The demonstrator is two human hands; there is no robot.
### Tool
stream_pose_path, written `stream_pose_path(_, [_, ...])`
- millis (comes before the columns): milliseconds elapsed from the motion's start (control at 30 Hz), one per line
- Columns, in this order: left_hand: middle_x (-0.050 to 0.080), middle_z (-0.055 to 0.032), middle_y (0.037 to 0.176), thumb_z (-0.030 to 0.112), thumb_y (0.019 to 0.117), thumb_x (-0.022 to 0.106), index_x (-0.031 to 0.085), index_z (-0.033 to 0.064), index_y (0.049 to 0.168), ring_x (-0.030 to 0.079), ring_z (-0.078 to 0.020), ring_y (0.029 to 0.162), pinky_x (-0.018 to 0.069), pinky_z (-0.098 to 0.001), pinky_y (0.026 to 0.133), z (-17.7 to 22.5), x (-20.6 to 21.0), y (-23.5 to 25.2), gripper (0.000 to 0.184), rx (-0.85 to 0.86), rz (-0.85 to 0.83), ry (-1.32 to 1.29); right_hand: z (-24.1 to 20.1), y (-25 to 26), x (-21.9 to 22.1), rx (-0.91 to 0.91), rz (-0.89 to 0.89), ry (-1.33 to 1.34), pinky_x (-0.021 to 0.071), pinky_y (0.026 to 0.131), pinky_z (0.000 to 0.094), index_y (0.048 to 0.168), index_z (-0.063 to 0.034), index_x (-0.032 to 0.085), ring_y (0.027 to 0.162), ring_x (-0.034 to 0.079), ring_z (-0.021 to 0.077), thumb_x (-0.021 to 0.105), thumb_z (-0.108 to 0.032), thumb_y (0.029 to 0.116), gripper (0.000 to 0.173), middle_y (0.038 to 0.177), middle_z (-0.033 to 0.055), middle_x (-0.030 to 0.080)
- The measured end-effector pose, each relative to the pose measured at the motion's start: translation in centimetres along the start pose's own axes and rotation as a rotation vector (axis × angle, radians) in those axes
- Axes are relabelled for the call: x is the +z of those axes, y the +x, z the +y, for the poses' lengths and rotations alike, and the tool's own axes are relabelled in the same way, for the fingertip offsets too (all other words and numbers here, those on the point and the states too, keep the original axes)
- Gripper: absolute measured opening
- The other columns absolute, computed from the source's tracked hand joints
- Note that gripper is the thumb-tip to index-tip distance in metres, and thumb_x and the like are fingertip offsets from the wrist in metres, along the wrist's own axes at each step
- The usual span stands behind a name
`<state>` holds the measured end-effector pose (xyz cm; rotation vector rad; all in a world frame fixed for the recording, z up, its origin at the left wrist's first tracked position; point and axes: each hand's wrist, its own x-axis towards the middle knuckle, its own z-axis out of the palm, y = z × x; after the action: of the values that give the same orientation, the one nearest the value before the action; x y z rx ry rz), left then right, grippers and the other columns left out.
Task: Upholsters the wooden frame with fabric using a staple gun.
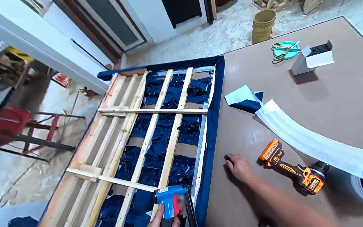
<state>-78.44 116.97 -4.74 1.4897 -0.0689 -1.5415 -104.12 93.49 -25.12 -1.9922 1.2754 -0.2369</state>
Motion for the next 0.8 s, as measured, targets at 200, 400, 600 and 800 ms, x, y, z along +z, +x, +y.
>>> stream_pose_path(200, [0.061,-0.0119,0.065,0.059,0.1085,0.015,0.059,-0.0036,0.123,0.06,-0.0205,0.046,0.0574,-0.0376,0.044,4.1,5.2,4.2,0.078,0.149,0.014,-0.042,-3.4,3.7,-2.1,0.269,-0.01,0.499,0.0529,0.1,0.0557,0.129,-0.0147,0.069,0.111,0.069,0.0254,0.036,-0.05,0.1096,0.052,0.117,0.009,0.074])
stream_pose_path(400, [0.06,-0.0135,0.067,0.058,0.1091,0.018,0.061,-0.0028,0.123,0.058,-0.0207,0.047,0.0565,-0.0362,0.045,8.2,7.8,8.3,0.076,0.153,-0.021,-0.047,-7.0,14.7,-4.9,0.392,-0.074,0.58,0.0465,0.103,0.0642,0.127,0.0,0.065,0.124,0.062,0.0395,0.015,-0.065,0.1067,0.084,0.127,0.0259,0.066])
stream_pose_path(600, [0.057,-0.0088,0.065,0.062,0.1069,0.024,0.063,0.0016,0.119,0.057,-0.019,0.048,0.0565,-0.0362,0.049,14.1,10.8,16.5,0.073,0.103,-0.092,0.053,-10.2,17.1,-4.6,0.568,-0.098,0.389,0.0538,0.09,0.0619,0.121,-0.0002,0.063,0.111,0.068,0.0382,0.017,-0.063,0.1066,0.079,0.114,0.0239,0.069])
stream_pose_path(800, [0.057,-0.0083,0.068,0.068,0.1025,0.033,0.064,0.0024,0.114,0.056,-0.0178,0.048,0.0551,-0.0347,0.047,17.4,14.6,26.0,0.074,-0.038,-0.133,0.109,-10.6,18.3,-5.3,0.601,-0.158,0.244,0.0557,0.086,0.0595,0.109,-0.0002,0.067,0.108,0.069,0.0367,0.03,-0.051,0.1079,0.063,0.111,0.022,0.07])
